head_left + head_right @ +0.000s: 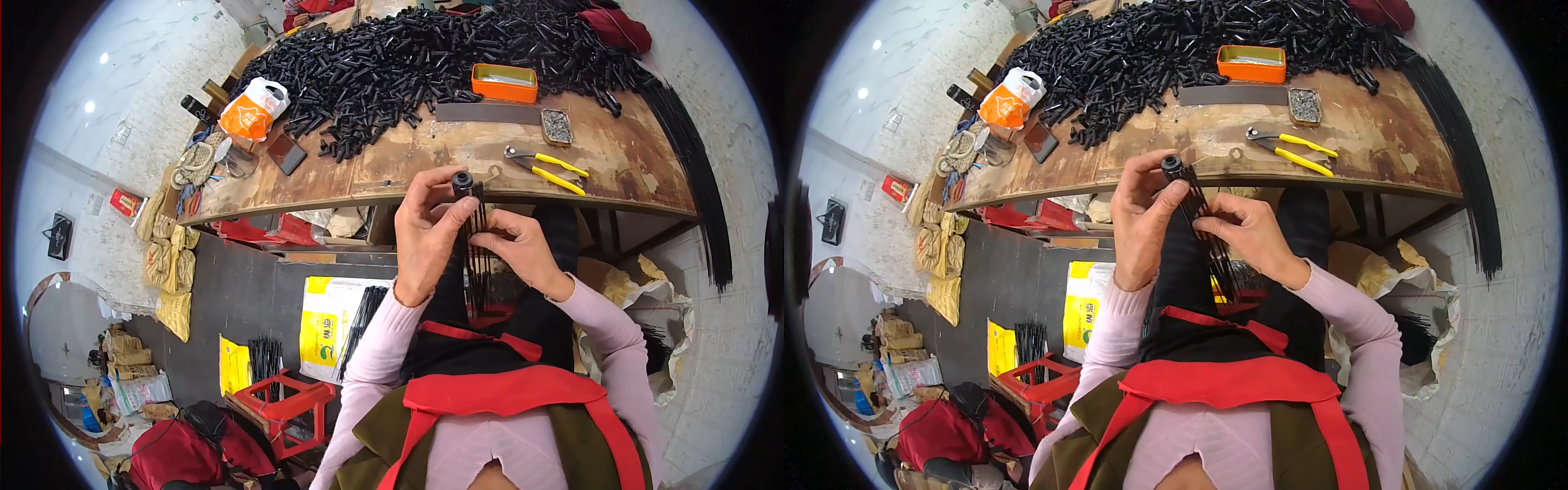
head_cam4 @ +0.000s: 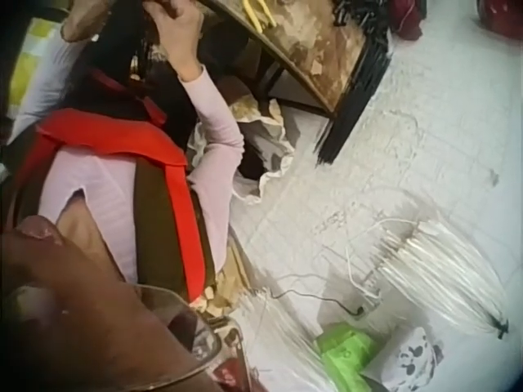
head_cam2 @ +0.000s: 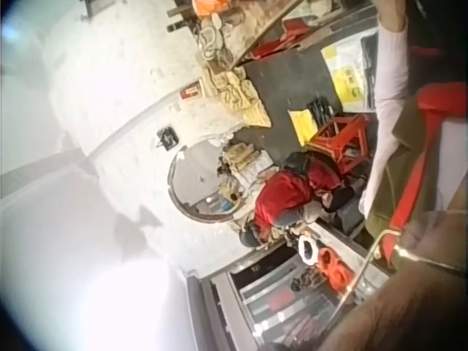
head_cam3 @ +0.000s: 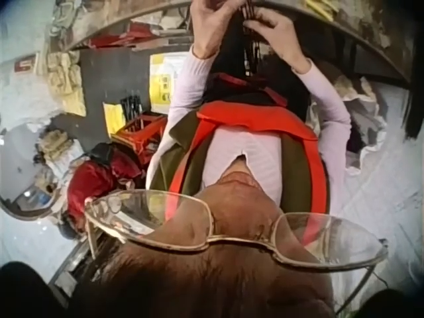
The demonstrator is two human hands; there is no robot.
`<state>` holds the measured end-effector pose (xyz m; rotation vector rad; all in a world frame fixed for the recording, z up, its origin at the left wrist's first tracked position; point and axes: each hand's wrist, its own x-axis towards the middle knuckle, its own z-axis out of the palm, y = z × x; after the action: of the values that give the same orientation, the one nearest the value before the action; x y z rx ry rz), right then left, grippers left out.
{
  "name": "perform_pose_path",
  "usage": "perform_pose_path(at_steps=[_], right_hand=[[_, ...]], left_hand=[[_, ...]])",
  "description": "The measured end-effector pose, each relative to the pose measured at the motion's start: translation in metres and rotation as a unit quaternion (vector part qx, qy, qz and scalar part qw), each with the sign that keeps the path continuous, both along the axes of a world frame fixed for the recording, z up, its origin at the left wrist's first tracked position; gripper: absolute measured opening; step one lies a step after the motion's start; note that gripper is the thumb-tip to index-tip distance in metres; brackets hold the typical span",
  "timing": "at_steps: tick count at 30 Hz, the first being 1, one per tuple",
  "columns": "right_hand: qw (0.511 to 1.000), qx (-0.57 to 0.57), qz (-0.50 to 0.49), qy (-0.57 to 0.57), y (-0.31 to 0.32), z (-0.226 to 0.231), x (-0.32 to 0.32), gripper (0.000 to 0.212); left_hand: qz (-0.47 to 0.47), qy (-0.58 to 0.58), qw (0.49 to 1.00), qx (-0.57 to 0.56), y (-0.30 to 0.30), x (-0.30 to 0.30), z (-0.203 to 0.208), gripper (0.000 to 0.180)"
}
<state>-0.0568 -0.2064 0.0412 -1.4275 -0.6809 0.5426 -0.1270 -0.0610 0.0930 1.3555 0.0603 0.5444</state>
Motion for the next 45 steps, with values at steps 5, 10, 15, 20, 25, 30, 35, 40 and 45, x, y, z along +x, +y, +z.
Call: perform_pose_path(at_steps=[5, 10, 15, 20, 25, 30, 35, 40, 45], right_hand=[[1.000, 0.018, -0.008, 0.000, 0.015, -0.005, -0.002, 0.011], [1.000, 0.001, -0.012, -0.023, 0.027, -0.008, -0.001, 0.013], [0.999, -0.007, -0.027, -0.024, 0.037, -0.019, -0.003, 0.015], [1.000, 0.001, -0.026, -0.015, 0.047, -0.032, 0.003, 0.015], [0.884, -0.128, -0.043, -0.447, 0.024, -0.017, 0.026, 0.019], [0.774, -0.257, -0.194, -0.545, -0.032, -0.010, 0.083, 0.017], [0.737, -0.358, -0.188, -0.542, -0.061, -0.024, 0.139, 0.037], [0.902, -0.233, -0.119, -0.344, -0.068, -0.031, 0.142, 0.032], [0.964, -0.203, 0.128, 0.113, -0.055, 0.033, 0.068, 0.034]], left_hand=[[0.015, -0.020, 1.000, 0.017, -0.002, -0.003, -0.009, 0.031], [0.081, -0.031, 0.992, 0.088, -0.006, 0.000, -0.017, 0.035], [0.106, 0.000, 0.990, 0.096, 0.001, -0.001, -0.024, 0.035], [0.132, -0.008, 0.987, 0.091, 0.009, 0.010, -0.038, 0.031], [0.092, 0.001, 0.993, 0.074, 0.019, 0.019, -0.032, 0.030], [-0.095, 0.003, 0.995, 0.029, 0.042, 0.032, -0.032, 0.023], [-0.213, 0.055, 0.975, -0.041, 0.035, 0.036, -0.056, 0.019], [-0.179, 0.059, 0.982, -0.015, 0.028, 0.033, -0.058, 0.019], [-0.120, 0.093, 0.986, 0.066, 0.018, 0.016, -0.052, 0.014]])
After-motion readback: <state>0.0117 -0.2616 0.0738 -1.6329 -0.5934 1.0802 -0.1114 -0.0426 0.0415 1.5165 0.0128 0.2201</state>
